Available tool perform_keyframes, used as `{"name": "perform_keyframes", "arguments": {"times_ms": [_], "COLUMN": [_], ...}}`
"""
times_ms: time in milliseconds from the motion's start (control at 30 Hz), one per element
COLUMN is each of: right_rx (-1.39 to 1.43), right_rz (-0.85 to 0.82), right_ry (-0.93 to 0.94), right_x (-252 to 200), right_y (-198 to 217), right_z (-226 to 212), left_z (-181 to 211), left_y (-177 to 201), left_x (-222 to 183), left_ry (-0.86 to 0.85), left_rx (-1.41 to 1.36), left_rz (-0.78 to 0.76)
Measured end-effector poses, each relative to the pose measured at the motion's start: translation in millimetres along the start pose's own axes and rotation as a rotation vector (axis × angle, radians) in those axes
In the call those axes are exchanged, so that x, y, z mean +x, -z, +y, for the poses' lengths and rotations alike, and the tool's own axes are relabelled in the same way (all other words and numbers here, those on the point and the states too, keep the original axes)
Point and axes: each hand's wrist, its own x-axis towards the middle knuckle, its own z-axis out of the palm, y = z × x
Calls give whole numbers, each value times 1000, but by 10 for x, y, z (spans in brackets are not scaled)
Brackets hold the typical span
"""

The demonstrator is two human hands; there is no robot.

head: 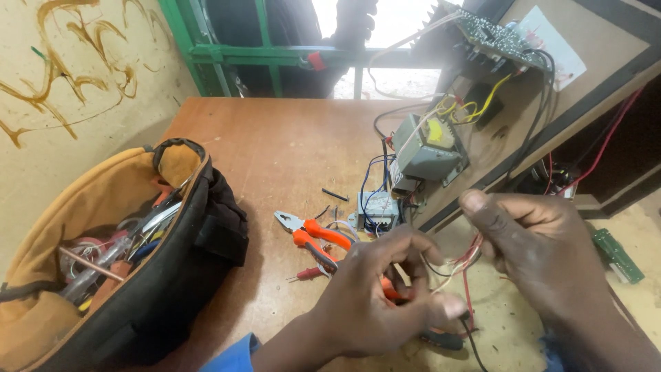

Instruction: Stripping insulation from electrical wires and twisting the copper strands together.

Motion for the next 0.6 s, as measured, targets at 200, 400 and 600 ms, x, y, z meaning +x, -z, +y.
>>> {"name": "perform_keyframes", "arguments": {"times_ms": [200,400,600], "right_rx": [-1,47,105], "right_rz": [-20,-4,-6], "right_ry": [-44,-82,-169], "right_x": [-16,-15,-27], "right_y": [-102,-152,-165], "right_z": [79,24,-15], "left_z": [-65,-157,-163], "left_y": [-70,-116,-96], "left_x": [23,5,16], "left_ry": [250,219,262], "left_rx": [-353,-408,-402], "left_rz": [-75,-29,85]}}
